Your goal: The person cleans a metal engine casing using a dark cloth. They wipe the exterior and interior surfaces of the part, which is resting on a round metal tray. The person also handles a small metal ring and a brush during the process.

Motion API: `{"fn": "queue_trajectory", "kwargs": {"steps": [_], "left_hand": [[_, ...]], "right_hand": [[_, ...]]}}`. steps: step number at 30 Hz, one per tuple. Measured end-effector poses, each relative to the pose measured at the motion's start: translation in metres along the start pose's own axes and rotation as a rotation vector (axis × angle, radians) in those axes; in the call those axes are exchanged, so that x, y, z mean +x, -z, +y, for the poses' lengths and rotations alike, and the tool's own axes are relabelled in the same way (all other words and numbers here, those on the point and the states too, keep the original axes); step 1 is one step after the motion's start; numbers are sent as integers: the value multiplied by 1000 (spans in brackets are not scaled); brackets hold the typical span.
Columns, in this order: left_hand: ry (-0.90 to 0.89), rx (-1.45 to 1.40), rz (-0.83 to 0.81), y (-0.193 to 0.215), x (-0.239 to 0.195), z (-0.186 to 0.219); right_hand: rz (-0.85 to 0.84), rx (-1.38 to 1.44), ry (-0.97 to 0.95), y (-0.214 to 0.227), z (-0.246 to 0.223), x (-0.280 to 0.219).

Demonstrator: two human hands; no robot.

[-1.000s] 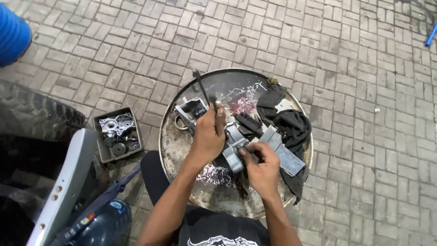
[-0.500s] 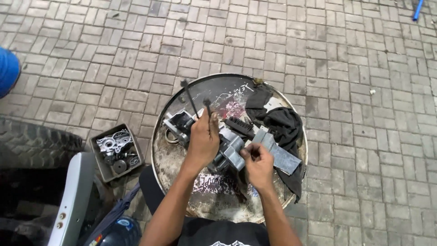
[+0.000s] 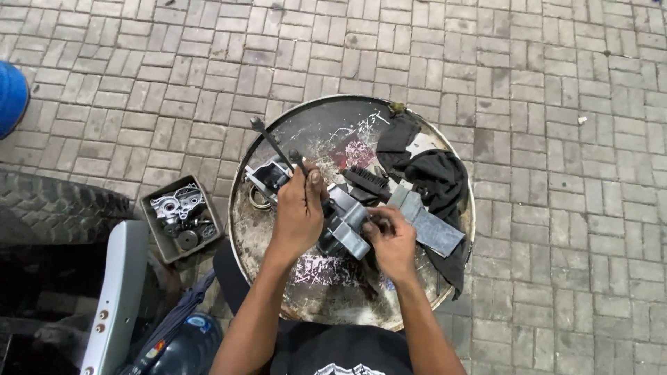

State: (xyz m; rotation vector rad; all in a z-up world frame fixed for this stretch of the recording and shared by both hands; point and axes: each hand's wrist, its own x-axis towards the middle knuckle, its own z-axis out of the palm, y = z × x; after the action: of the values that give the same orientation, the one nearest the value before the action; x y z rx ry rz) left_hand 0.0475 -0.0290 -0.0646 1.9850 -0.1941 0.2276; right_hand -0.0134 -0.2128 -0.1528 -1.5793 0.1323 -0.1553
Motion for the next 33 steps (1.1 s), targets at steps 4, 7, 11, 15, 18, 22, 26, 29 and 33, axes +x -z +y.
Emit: {"fn": "queue_trajectory", "kwargs": {"steps": [4, 7, 11, 15, 18, 22, 26, 29, 33], "left_hand": [[11, 8, -21, 0, 0, -6], [-5, -33, -10, 4, -1, -4], [-8, -59, 1, -1, -8, -11], [-27, -28, -23, -4, -10, -10], [-39, -80, 19, 1, -13, -6], [-55, -78, 15, 2, -14, -11], [-55, -74, 20, 5, -18, -6], [-80, -92, 25, 9, -16, -1], [-121, -84, 25, 6, -14, -2]], "right_hand": [[-88, -43, 127, -11, -21, 14], [-141, -4, -16, -9, -22, 13], [-188, -40, -8, 0, 1, 7], [-100, 72, 5, -22, -1, 2], [-227, 54, -11, -14, -30, -4], [-205, 78, 45, -13, -16, -12], [-193, 31, 10, -15, -31, -13], [-218, 2, 21, -8, -37, -13], [-90, -13, 41, -18, -10, -11]]}}
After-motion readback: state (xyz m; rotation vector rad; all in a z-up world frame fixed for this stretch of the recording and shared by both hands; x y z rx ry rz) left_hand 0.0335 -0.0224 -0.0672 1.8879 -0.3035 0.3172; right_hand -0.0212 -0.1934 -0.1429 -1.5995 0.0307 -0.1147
